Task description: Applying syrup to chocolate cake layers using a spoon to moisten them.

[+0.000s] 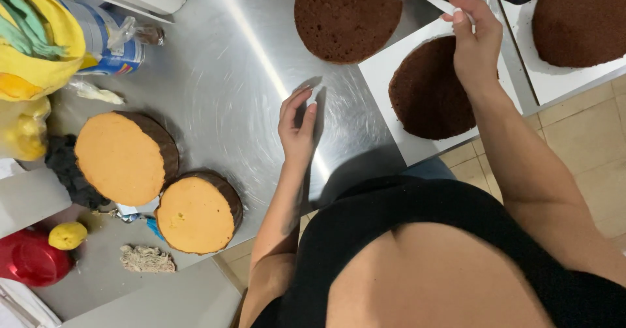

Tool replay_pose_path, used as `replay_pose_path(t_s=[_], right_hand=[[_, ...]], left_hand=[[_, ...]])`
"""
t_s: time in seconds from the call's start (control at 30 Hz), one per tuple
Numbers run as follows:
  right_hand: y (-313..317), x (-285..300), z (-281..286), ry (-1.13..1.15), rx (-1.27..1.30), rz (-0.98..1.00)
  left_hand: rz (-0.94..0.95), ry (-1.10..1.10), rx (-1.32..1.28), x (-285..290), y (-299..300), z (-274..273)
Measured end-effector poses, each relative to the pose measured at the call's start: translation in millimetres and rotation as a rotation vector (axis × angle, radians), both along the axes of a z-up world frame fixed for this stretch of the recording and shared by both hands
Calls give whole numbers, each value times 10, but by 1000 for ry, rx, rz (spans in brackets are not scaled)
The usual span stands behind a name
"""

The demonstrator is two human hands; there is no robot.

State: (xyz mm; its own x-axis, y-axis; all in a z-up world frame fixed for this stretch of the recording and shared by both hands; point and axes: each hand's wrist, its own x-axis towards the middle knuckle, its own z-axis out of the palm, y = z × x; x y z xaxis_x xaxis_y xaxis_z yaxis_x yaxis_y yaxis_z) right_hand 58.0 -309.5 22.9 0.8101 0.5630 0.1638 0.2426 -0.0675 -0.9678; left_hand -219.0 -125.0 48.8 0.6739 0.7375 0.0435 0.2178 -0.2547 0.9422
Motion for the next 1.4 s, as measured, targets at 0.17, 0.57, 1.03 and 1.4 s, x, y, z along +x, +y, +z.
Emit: replay_pose_path(t_s=[0.17, 0.57, 1.03, 1.4], right_hand=[[195, -13, -13, -166, 7, -9], [803, 34, 105, -228, 143, 81], [1157, -204, 474, -586, -202, 96], [788, -483, 589, -820, -276, 242]], left_hand=[[6, -17, 15, -43, 2, 36], [49, -34, -19, -172, 1, 36], [85, -65, 7, -276, -20, 14], [87, -77, 5, -265, -61, 14]])
